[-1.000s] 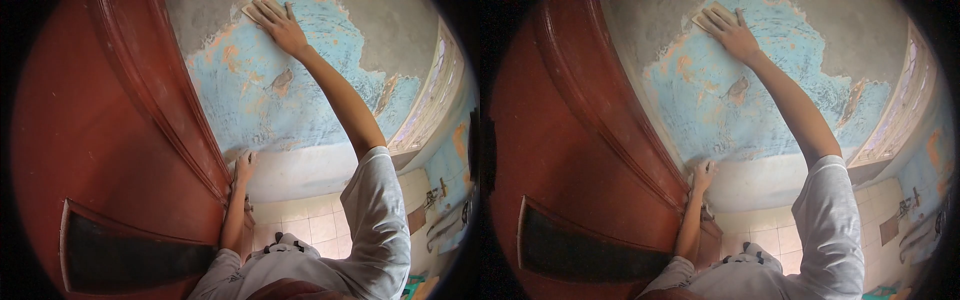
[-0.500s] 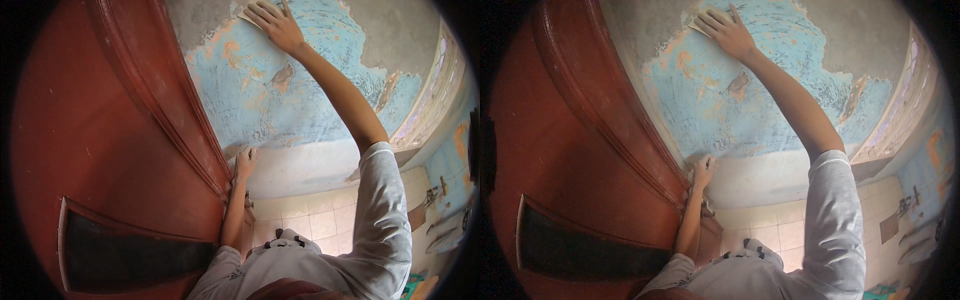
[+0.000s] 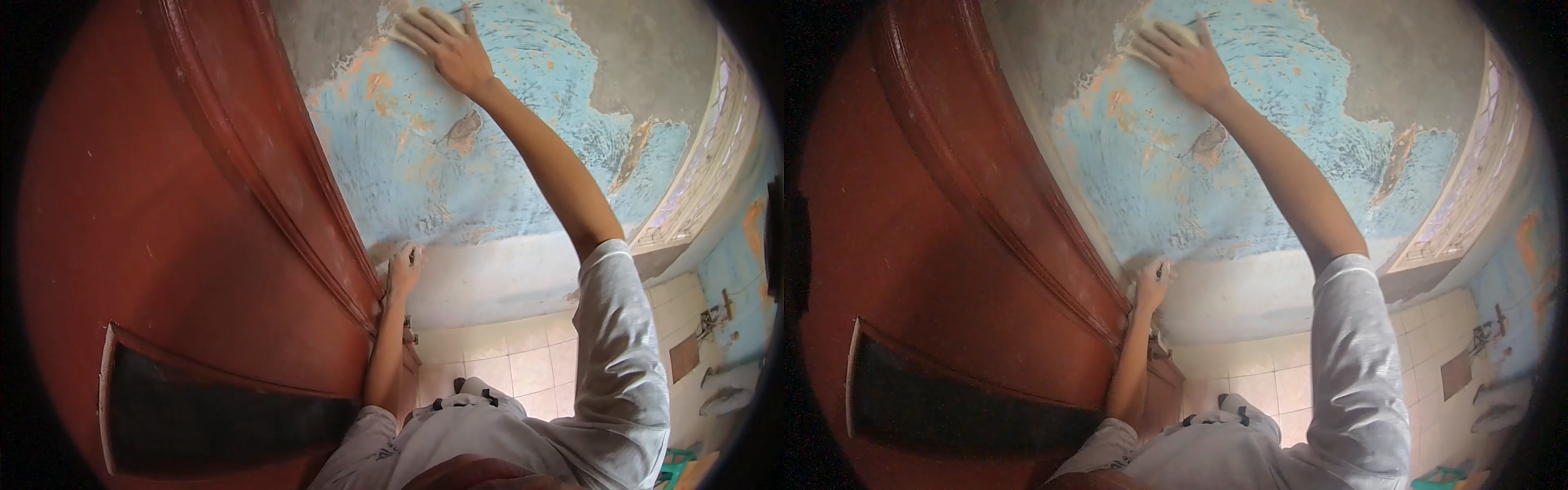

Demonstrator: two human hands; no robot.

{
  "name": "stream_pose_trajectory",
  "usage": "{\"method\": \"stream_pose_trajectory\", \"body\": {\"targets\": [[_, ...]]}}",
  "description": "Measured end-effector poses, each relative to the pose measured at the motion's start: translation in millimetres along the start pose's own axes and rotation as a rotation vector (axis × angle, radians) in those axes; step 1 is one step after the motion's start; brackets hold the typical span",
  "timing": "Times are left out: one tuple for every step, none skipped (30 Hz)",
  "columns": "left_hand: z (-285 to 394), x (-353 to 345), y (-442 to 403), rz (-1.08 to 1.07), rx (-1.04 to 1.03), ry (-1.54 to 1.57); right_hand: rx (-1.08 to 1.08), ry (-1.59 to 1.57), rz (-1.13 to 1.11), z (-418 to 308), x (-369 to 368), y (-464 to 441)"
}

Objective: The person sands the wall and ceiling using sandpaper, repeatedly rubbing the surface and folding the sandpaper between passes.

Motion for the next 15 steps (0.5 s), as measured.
{"method": "stream_pose_trajectory", "body": {"targets": [[1,0,-1,0.021,-0.034,-0.042,-0.06,0.052,-0.043,-9,-1,-2],[1,0,0,0.042,-0.065,-0.085,-0.058,0.047,-0.046,-22,-8,1],[1,0,2,0.04,-0.06,-0.084,0.102,0.013,-0.128,-40,-16,3],[1,0,2,0.053,-0.089,-0.067,0.261,-0.019,-0.208,-50,-20,5],[2,0,2,0.065,-0.12,-0.051,0.267,-0.117,-0.179,-46,-21,5],[1,0,2,0.063,-0.121,-0.052,0.264,-0.116,-0.181,-35,-22,8],[3,1,4,0.051,-0.083,-0.037,0.153,-0.043,-0.145,-14,-11,4],[3,1,4,0.041,-0.045,-0.022,0.043,0.031,-0.107,-2,-6,2],[5,2,3,0.043,-0.045,-0.019,-0.034,0.086,-0.14,-2,-6,1],[4,1,2,0.041,-0.037,-0.035,-0.031,0.084,-0.14,-9,-12,3],[4,2,3,0.037,-0.029,-0.052,0.113,-0.02,-0.134,-23,-21,9],[5,2,4,0.036,-0.027,-0.051,0.256,-0.123,-0.127,-34,-29,15],[7,2,4,0.032,-0.025,-0.033,0.261,-0.257,-0.114,-34,-32,16],[9,3,5,0.028,-0.023,-0.016,0.26,-0.256,-0.114,-27,-35,16],[10,4,4,0.022,-0.016,-0.027,0.196,-0.22,-0.055,-11,-37,15]]}}
Point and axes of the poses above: each hand's wrist, its own y-axis away from the middle knuckle, its own x-axis out of the back of the hand, z = x × y, the point moved 3 cm from there along -y, towards the middle knuckle, and after that the axes turned 11 degrees about x, right-handed, at the moved point
